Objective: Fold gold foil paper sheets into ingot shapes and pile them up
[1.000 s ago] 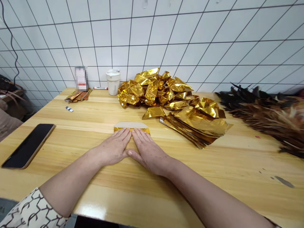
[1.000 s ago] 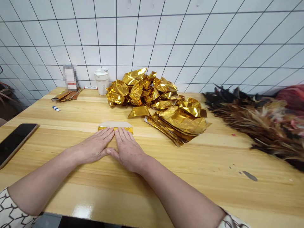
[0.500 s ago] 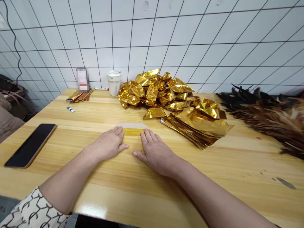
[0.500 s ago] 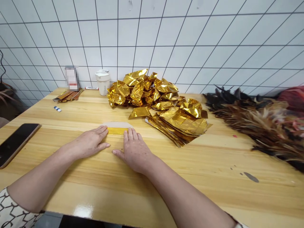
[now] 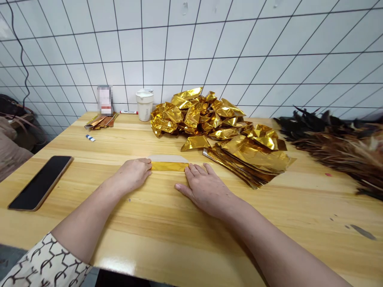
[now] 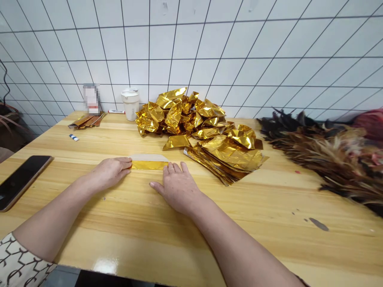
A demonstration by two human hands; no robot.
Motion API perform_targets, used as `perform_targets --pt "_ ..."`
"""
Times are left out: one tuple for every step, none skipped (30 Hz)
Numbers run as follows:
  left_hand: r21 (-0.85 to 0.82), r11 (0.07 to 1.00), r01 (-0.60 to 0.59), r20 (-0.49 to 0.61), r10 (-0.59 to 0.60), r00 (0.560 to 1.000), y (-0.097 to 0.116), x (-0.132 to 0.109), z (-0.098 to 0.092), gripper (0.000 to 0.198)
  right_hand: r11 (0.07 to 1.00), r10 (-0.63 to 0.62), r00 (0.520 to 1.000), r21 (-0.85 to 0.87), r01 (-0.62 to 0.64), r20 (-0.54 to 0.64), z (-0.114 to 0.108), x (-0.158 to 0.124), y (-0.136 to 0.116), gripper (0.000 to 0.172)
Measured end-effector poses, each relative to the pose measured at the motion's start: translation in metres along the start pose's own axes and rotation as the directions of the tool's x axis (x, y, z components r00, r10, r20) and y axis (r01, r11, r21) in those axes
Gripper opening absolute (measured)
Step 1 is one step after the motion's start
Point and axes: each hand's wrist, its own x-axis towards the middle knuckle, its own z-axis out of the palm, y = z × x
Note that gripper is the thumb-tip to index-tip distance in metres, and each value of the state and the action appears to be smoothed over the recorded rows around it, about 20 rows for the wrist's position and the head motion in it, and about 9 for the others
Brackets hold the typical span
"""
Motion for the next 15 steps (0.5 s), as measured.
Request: perform_targets --pt "-0.006 1.0 0.009 -0.01 -0.009 1.0 0.0 0.0 0.0 0.02 1.0 0.0 1.0 0.004 0.0 -0.01 -0.001 0.0 0.0 0.062" --pt "-0.012 1.0 0.014 -0.021 -0.014 1.0 0.0 0.0 -0.001 0.021 1.0 0.002 1.0 0.005 -0.001 -0.028 -0.001 0.0 -0.001 0.06" --pt "-0.015 1.0 0.011 -0.034 -0.012 0.999 0.0 0.001 0.0 0.022 1.0 0.004 0.999 0.002 -0.004 -0.055 0.0 0.0 -0.001 0.058" --pt "-0.017 1.0 0.004 -0.047 -0.005 0.999 0.0 0.001 0.0 0.023 1.0 0.007 0.996 -0.005 -0.007 -0.089 0.001 0.001 -0.001 0.056" --pt "-0.017 1.0 -0.004 -0.06 0.003 0.998 0.0 0.001 0.0 0.024 1.0 0.006 0.992 -0.014 -0.008 -0.128 0.002 0.002 -0.002 0.054" --pt "-0.016 1.0 -0.013 -0.071 0.011 0.997 -0.001 0.001 0.001 0.025 1.0 0.002 0.986 -0.021 -0.006 -0.169 0.005 0.003 -0.003 0.053" --pt "-0.015 1.0 -0.02 -0.082 0.018 0.996 -0.001 0.002 0.001 0.025 1.0 -0.006 0.978 -0.024 0.001 -0.207 0.007 0.004 -0.004 0.052" --pt "-0.014 1.0 -0.026 -0.089 0.024 0.996 -0.002 0.002 0.002 0.025 1.0 -0.022 0.97 -0.022 0.017 -0.241 0.009 0.005 -0.005 0.051" --pt "-0.015 0.999 -0.029 -0.095 0.028 0.995 -0.002 0.002 0.002 0.024 0.999 -0.045 0.963 -0.012 0.043 -0.266 0.011 0.006 -0.007 0.051" --pt "-0.016 0.999 -0.03 -0.099 0.029 0.995 -0.003 0.002 0.003 0.024 0.997 -0.074 0.957 0.004 0.078 -0.282 0.012 0.007 -0.009 0.051" --pt "-0.017 0.999 -0.031 -0.105 0.029 0.994 -0.003 0.002 0.003 0.024 0.993 -0.106 0.951 0.027 0.119 -0.289 0.013 0.008 -0.012 0.051" --pt "-0.017 0.999 -0.033 -0.11 0.031 0.993 -0.003 0.002 0.003 0.024 0.985 -0.141 0.947 0.054 0.163 -0.288 0.013 0.009 -0.015 0.052" --pt "-0.016 0.999 -0.037 -0.114 0.035 0.993 -0.003 0.002 0.003 0.024 0.975 -0.173 0.944 0.086 0.204 -0.279 0.014 0.009 -0.017 0.053" --pt "-0.014 0.999 -0.041 -0.117 0.039 0.992 -0.003 0.002 0.003 0.024 0.964 -0.2 0.943 0.12 0.238 -0.265 0.014 0.009 -0.02 0.055" --pt "-0.012 0.999 -0.044 -0.117 0.042 0.992 -0.003 0.002 0.003 0.025 0.952 -0.222 0.944 0.155 0.264 -0.245 0.014 0.01 -0.022 0.056"
